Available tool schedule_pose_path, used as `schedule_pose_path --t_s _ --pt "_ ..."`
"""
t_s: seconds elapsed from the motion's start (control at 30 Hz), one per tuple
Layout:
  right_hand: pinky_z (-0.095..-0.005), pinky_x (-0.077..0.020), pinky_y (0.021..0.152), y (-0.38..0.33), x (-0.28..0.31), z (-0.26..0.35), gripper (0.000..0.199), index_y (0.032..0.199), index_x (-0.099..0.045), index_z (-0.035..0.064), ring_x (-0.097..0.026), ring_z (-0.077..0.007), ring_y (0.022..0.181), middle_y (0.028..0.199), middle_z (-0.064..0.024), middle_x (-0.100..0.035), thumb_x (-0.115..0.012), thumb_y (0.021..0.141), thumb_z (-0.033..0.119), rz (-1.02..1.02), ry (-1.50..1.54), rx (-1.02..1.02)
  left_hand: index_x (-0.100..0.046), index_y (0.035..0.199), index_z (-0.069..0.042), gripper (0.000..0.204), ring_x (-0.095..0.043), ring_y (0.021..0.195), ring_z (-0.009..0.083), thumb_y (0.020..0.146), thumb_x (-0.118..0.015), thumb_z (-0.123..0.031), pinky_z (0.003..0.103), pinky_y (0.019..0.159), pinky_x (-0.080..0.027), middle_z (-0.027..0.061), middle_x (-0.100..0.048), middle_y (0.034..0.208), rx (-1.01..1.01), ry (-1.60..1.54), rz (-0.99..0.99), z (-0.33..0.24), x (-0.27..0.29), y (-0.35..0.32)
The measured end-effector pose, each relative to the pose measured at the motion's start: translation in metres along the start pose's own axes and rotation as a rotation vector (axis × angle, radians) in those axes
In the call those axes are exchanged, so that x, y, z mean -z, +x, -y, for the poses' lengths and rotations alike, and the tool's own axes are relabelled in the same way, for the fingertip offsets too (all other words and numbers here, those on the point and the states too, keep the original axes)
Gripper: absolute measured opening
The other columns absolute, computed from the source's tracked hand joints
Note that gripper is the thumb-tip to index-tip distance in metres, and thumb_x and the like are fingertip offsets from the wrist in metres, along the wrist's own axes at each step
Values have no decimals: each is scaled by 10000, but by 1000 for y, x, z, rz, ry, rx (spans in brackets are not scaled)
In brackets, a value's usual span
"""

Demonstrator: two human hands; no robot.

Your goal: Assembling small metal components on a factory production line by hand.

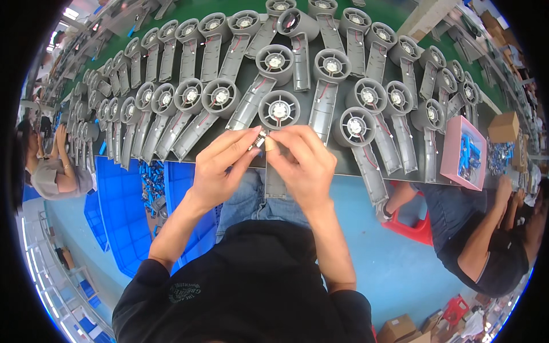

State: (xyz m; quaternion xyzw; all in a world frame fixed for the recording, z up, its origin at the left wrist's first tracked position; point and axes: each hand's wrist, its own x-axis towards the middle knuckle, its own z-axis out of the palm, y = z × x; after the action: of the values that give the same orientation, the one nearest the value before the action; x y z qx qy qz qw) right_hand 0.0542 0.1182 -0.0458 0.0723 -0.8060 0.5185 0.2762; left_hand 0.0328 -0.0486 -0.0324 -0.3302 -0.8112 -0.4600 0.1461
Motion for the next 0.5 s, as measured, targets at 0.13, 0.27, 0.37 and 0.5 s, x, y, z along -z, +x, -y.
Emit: schedule_pose_path --t_s 0.13,0.27,0.37,0.5 --pt "-198 -392 447 1 -1 -6 155 883 -682 -7 -505 -45 532 859 -40 -641 -764 755 -39 34 -21 90 -640 1195 40 336 -660 897 290 859 -638 61 333 773 -530 172 -671 1057 120 -108 60 -2 5 0" --pt "-212 -426 455 4 0 -10 168 864 -671 0 -530 -65 534 847 -47 -638 -753 728 -54 91 -84 177 -622 1213 44 321 -652 889 300 893 -595 52 336 772 -521 179 -654 1076 155 -195 142 4 11 1" --pt "-216 -446 463 4 -1 -11 167 862 -669 3 -549 -74 547 841 -49 -636 -750 729 -56 98 -93 207 -622 1218 41 332 -652 887 301 888 -587 61 338 770 -519 178 -654 1074 187 -210 177 5 14 1" --pt "-217 -461 476 7 0 -13 163 863 -666 3 -566 -77 575 844 -52 -635 -750 737 -59 106 -91 206 -627 1204 46 326 -652 887 313 882 -580 71 346 766 -518 184 -657 1061 155 -206 151 9 11 3"
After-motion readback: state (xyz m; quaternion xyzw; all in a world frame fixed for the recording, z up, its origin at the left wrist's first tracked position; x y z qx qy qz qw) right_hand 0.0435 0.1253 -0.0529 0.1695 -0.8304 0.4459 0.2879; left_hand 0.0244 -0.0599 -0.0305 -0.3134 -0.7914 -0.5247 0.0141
